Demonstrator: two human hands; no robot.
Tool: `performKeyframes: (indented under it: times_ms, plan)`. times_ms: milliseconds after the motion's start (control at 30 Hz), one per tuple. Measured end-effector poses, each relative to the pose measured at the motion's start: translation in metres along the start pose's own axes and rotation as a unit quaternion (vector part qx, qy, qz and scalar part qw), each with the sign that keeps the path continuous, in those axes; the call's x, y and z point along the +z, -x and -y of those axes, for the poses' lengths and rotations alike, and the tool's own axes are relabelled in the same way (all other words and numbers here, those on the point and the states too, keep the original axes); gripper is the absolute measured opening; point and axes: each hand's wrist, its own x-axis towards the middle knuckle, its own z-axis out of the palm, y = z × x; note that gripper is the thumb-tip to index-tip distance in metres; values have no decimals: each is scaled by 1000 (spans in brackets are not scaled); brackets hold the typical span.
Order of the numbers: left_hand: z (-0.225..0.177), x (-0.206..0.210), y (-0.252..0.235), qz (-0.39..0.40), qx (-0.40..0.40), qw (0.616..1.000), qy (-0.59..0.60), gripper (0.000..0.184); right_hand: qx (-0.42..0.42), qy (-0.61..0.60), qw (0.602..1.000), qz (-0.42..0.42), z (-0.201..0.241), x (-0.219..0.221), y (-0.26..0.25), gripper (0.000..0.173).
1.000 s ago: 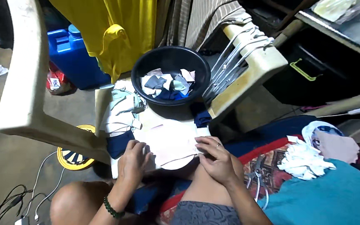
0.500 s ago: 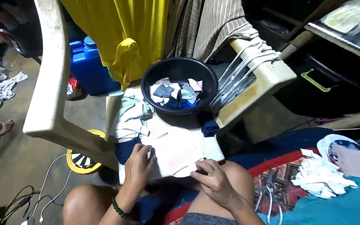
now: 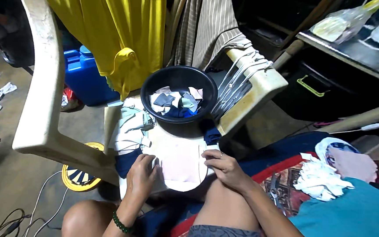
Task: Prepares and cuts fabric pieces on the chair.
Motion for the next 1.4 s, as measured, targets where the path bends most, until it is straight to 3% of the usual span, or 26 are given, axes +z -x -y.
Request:
performKeyframes:
  times_ms: [300,500,833,1400]
  plan:
    - [1,-6,-1,30,-25,999,-11,23,31,28,999,-24,-6,23,-25,21]
    - [4,-9,-4,30,-26,999,0,24,57,35,998,-20,-6,26,-19,44]
    - [1,-3,-3,31,-55,998,13,44,65,20,998,-18,-8,27,-16,39]
    - [0,-1,2,22,-74,996,33,30,54,20,998,-9,-9,25,-17,32]
